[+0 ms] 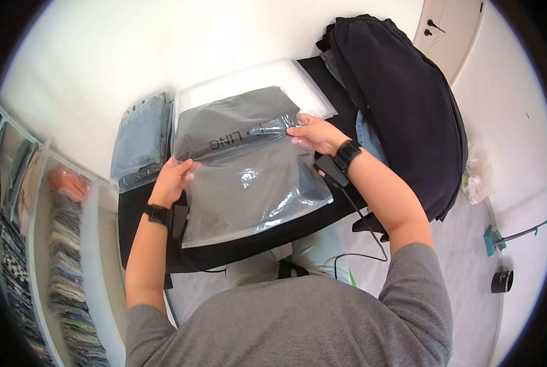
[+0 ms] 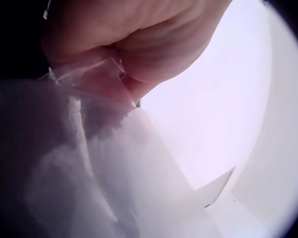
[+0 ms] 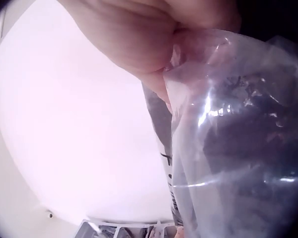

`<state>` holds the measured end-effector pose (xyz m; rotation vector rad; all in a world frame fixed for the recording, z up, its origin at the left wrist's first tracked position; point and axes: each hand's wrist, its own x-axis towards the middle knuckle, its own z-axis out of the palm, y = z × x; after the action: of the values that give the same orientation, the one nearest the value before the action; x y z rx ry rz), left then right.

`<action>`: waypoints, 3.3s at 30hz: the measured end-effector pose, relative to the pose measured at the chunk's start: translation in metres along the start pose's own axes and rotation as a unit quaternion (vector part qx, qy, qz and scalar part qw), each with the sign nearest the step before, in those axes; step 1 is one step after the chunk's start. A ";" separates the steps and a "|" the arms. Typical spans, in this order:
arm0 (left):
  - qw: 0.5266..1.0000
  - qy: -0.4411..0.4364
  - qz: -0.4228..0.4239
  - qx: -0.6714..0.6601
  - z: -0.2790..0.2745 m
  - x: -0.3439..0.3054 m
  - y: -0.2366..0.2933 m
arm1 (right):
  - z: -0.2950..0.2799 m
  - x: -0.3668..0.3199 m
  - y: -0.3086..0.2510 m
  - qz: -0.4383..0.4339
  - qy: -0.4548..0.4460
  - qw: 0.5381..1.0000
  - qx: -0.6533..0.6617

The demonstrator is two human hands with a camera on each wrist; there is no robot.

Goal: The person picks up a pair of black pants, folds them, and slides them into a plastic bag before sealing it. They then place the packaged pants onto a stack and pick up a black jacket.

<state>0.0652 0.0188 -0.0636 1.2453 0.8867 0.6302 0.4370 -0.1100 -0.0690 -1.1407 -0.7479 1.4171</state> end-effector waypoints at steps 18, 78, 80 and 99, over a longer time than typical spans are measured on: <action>0.722 -0.007 0.381 0.578 -0.003 -0.156 -0.041 | 0.006 -0.175 0.066 -0.353 0.116 0.698 -0.612; 0.976 0.191 0.081 0.066 0.029 -0.123 -0.051 | 0.027 -0.154 0.088 -0.256 0.243 0.899 -0.259; 0.975 0.190 0.109 0.042 0.027 -0.128 -0.054 | 0.033 -0.145 0.092 -0.261 0.265 0.901 -0.226; 0.948 0.246 0.029 0.199 0.043 -0.142 -0.058 | 0.115 -0.144 0.076 -0.342 0.196 0.639 -0.660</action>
<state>0.0227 -0.1332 -0.0849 1.5056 1.4511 0.8571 0.2910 -0.2455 -0.0674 -1.8134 -1.7356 -0.2904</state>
